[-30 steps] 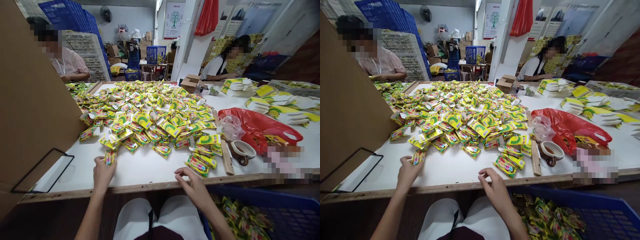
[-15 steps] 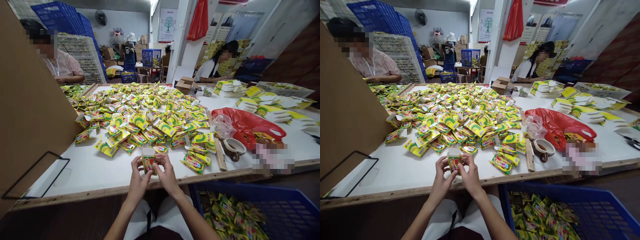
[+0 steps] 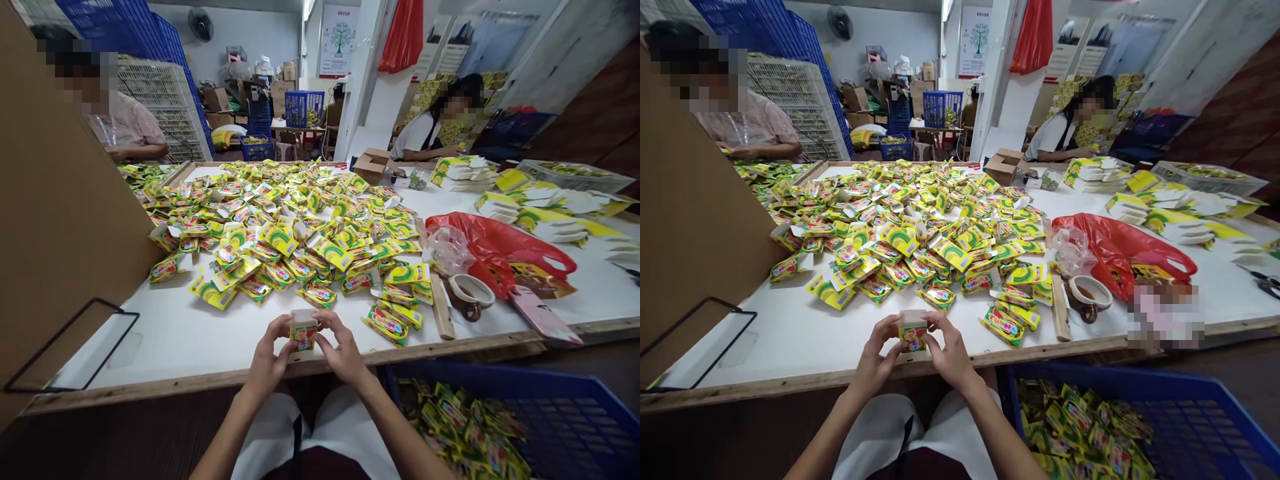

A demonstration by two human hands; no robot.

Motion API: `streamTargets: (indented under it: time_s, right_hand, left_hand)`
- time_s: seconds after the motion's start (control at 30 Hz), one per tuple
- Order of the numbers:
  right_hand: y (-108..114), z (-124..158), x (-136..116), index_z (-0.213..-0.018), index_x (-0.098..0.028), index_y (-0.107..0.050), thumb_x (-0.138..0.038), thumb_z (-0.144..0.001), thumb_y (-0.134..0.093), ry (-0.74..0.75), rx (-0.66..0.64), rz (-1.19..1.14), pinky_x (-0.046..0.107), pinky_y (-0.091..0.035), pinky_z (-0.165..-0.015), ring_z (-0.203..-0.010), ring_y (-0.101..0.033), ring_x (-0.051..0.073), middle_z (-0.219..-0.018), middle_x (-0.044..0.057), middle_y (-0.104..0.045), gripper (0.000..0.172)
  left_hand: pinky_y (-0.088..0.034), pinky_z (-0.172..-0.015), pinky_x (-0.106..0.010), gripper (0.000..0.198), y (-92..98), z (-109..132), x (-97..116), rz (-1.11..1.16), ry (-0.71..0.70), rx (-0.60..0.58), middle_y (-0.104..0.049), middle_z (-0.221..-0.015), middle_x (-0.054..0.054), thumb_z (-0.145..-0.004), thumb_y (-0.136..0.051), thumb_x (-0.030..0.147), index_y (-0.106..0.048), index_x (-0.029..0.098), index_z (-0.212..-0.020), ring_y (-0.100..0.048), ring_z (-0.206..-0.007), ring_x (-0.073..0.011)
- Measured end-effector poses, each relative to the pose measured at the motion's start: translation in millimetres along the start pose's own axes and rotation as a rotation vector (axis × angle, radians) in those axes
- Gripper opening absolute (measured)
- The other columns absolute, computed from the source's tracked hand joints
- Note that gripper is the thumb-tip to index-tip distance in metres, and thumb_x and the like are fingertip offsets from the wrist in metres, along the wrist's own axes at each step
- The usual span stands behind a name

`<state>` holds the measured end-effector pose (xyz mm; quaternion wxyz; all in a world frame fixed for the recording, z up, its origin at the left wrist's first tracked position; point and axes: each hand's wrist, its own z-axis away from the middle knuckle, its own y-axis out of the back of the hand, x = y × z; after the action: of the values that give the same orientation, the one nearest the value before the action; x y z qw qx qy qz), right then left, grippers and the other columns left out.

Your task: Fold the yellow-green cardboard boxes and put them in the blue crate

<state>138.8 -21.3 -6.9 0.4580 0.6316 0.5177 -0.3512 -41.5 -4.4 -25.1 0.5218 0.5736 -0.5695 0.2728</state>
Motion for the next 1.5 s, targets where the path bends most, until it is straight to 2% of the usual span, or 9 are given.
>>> streamTargets:
  time_s: [0.13, 0.3, 0.5, 0.73, 0.87, 1.0, 1.17, 1.33, 1.5]
  right_hand:
    - [0.9, 10.9, -4.1, -0.104, -0.027, -0.061, -0.013, -0.082, -0.052, 0.091, 0.034, 0.039, 0.036, -0.047, -0.087, -0.097, -0.058, 0.022, -0.102, 0.005, -0.064, 0.027]
    - [-6.5, 14.5, -0.1, -0.109, -0.027, -0.058, -0.016, -0.081, -0.057, -0.010, 0.071, -0.078, 0.036, -0.048, -0.087, -0.100, -0.059, 0.021, -0.107, 0.005, -0.062, 0.030]
    - [-0.8, 4.4, -10.8, -0.123, -0.029, -0.048, -0.025, -0.080, -0.060, -0.163, 0.105, -0.526, 0.045, -0.037, -0.102, -0.122, -0.047, 0.024, -0.128, 0.007, -0.054, 0.045]
    - [16.6, 0.7, -7.3, -0.119, -0.035, -0.051, -0.009, -0.064, -0.068, -0.324, 0.085, -0.990, 0.052, -0.027, -0.108, -0.127, -0.043, 0.024, -0.135, 0.002, -0.050, 0.063]
    - [21.8, 1.8, -2.7, -0.066, -0.024, -0.059, -0.021, -0.072, -0.068, -0.305, 0.111, -1.068, 0.053, -0.025, -0.109, -0.126, -0.045, 0.024, -0.127, 0.002, -0.058, 0.011]
    - [24.3, 1.3, -0.6, -0.045, -0.021, -0.037, -0.031, -0.075, -0.066, -0.320, 0.165, -1.065, 0.054, -0.027, -0.107, -0.123, -0.048, 0.026, -0.121, 0.002, -0.062, 0.042]
    - [29.9, -1.0, -6.2, -0.045, -0.021, -0.037, -0.033, -0.073, -0.068, -0.302, 0.214, -1.071, 0.056, -0.031, -0.103, -0.121, -0.049, 0.027, -0.095, 0.002, -0.067, 0.043]
    - [33.4, -2.1, -10.5, -0.045, -0.022, -0.043, -0.029, -0.066, -0.075, -0.281, 0.206, -1.138, 0.056, -0.031, -0.104, -0.113, -0.055, 0.028, -0.056, -0.004, -0.044, 0.040]
    - [32.7, -1.9, -13.4, -0.045, -0.023, -0.039, -0.024, -0.069, -0.068, -0.281, 0.222, -1.105, 0.055, -0.033, -0.104, -0.060, -0.054, 0.014, -0.052, -0.007, -0.031, 0.038]
  left_hand:
    - [-0.048, -0.090, -0.037, 0.038, -1.7, 14.0, -12.1, -0.184, -0.168, 0.058, -0.058, -0.112, -0.007, -0.085, -0.049, 0.012, -0.045, 0.026, -0.121, -0.058, -0.103, -0.0187]
    - [-0.050, -0.087, -0.036, 0.039, -1.8, 14.6, -9.1, -0.203, -0.146, -0.005, -0.057, -0.111, -0.008, -0.086, -0.045, 0.012, -0.045, 0.027, -0.123, -0.058, -0.101, -0.0187]
    - [-0.051, -0.086, -0.036, 0.039, -3.2, 13.4, -9.0, -0.103, -0.070, 0.072, -0.056, -0.115, -0.008, -0.086, -0.050, 0.016, -0.043, 0.025, -0.123, -0.060, -0.098, -0.0181]
    - [-0.051, -0.089, -0.038, 0.040, -4.6, 12.2, -8.4, -0.074, -0.013, 0.074, -0.056, -0.115, -0.007, -0.085, -0.051, 0.018, -0.042, 0.026, -0.123, -0.060, -0.099, -0.0174]
    - [-0.051, -0.089, -0.039, 0.040, -3.9, 9.8, -5.7, -0.028, 0.041, 0.092, -0.057, -0.112, -0.007, -0.084, -0.052, 0.019, -0.041, 0.024, -0.122, -0.059, -0.101, -0.0184]
    - [-0.051, -0.088, -0.039, 0.040, -3.7, 8.4, -2.9, -0.005, 0.068, 0.076, -0.058, -0.109, -0.006, -0.085, -0.052, 0.020, -0.039, 0.024, -0.123, -0.060, -0.100, -0.0182]
    - [-0.052, -0.086, -0.036, 0.040, -4.1, 7.9, -1.2, 0.004, 0.065, 0.082, -0.060, -0.108, -0.006, -0.084, -0.053, 0.020, -0.040, 0.024, -0.122, -0.061, -0.098, -0.0175]
    - [-0.052, -0.087, -0.036, 0.041, -3.6, 7.7, -0.5, 0.007, 0.056, 0.081, -0.061, -0.107, -0.005, -0.084, -0.053, 0.020, -0.040, 0.025, -0.123, -0.062, -0.097, -0.0171]
    - [-0.051, -0.087, -0.036, 0.042, -3.0, 7.6, -1.1, -0.003, 0.063, 0.077, -0.060, -0.108, -0.005, -0.085, -0.053, 0.020, -0.038, 0.025, -0.123, -0.061, -0.097, -0.0170]
